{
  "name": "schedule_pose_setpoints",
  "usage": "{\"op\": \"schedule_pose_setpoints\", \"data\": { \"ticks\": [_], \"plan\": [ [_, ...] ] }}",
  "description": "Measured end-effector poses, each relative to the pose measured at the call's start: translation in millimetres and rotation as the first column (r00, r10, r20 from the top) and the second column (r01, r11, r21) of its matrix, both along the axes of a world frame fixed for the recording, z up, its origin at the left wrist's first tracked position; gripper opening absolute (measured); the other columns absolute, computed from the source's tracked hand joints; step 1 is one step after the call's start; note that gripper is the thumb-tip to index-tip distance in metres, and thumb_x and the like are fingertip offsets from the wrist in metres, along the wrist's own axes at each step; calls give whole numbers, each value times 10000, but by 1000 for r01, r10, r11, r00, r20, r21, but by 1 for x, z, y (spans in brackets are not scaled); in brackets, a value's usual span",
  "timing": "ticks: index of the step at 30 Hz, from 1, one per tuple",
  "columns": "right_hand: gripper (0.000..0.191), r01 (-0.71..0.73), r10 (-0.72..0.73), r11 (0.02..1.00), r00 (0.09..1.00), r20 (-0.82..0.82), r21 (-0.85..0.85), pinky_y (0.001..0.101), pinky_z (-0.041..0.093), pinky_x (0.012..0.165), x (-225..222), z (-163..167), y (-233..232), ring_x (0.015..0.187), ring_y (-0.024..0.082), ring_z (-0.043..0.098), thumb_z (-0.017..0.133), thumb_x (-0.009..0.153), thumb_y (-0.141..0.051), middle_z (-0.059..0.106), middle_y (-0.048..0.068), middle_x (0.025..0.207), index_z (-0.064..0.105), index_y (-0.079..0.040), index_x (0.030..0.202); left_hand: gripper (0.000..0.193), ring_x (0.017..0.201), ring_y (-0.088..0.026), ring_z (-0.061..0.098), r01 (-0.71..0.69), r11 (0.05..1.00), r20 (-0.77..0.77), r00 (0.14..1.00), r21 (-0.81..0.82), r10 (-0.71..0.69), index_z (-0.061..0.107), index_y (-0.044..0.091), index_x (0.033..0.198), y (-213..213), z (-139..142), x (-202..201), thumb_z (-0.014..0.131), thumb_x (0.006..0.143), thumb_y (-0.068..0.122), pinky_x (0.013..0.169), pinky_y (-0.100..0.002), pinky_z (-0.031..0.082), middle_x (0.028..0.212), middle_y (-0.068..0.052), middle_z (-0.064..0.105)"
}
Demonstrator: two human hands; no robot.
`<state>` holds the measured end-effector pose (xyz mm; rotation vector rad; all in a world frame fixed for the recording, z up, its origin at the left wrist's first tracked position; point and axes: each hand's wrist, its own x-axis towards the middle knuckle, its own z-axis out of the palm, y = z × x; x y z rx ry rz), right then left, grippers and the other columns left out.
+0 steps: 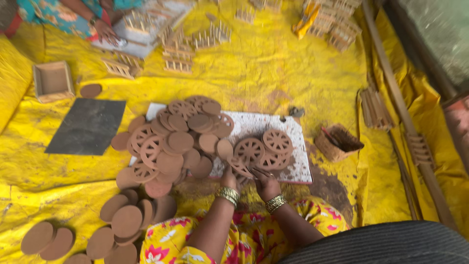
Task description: The person sits on the ground and smooths terracotta craft pieces, rubbing a small abrasive pad over flat clay discs and wheel-shaped clay cutouts. They pick up each piece, rub its surface, and set it back on the pile on the board.
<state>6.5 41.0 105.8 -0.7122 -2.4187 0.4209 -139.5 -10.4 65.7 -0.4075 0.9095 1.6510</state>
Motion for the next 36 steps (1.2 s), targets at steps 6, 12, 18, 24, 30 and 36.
{"op": "schedule_pose_setpoints", "data": {
  "ticks": [6,12,18,24,30,36],
  "plan": [
    [385,229,-230,971,813,535,69,312,663,702,-49,54,10,1227,99,683,440,1116,-96,686,-111,1347,676,-337,1302,660,1341,-360,551,41,996,-78,996,81,-34,242,260,1616,-14,16,-17,363,1028,535,1080,-505,384,1543,-83,508],
    [720,222,-416,903,666,619,368,372,638,764,-65,98,29,1398,207,514,466,881,40,397,-19,1622,393,-242,1539,670,1332,-349,567,82,990,-150,987,116,-64,279,224,1613,-29,25,-29,345,1030,547,1005,-461,429,1567,-58,514],
    [422,502,-384,865,642,663,14,417,577,989,-33,86,-24,1197,283,672,409,1067,-130,579,74,1449,515,-321,1428,595,1195,-291,633,117,993,-185,977,27,-110,436,215,1515,-33,37,-32,409,994,501,857,-410,479,1432,-37,629],
    [457,298,-128,940,762,635,-167,443,588,961,-25,65,-64,1131,308,710,491,981,-91,712,148,1246,563,-254,1401,518,1127,-304,674,259,950,-703,644,-173,-303,554,141,1393,-47,37,-23,535,958,421,903,-422,531,1282,-130,690],
    [372,-11,166,985,280,946,-170,460,533,992,-28,49,-99,1161,330,666,681,869,-196,689,163,1220,670,-166,1239,516,1179,-355,659,431,628,-759,-297,-648,-579,628,91,1328,-73,45,-11,588,916,398,1008,-471,524,1285,-195,685],
    [238,-61,161,987,435,886,-150,473,552,945,-22,42,-125,1108,346,686,639,918,-235,717,170,1152,725,-89,1084,749,1375,-362,498,472,391,-612,-572,-790,-546,496,39,1452,-102,54,-3,667,884,496,1152,-445,411,1500,-216,503]
  ]
}}
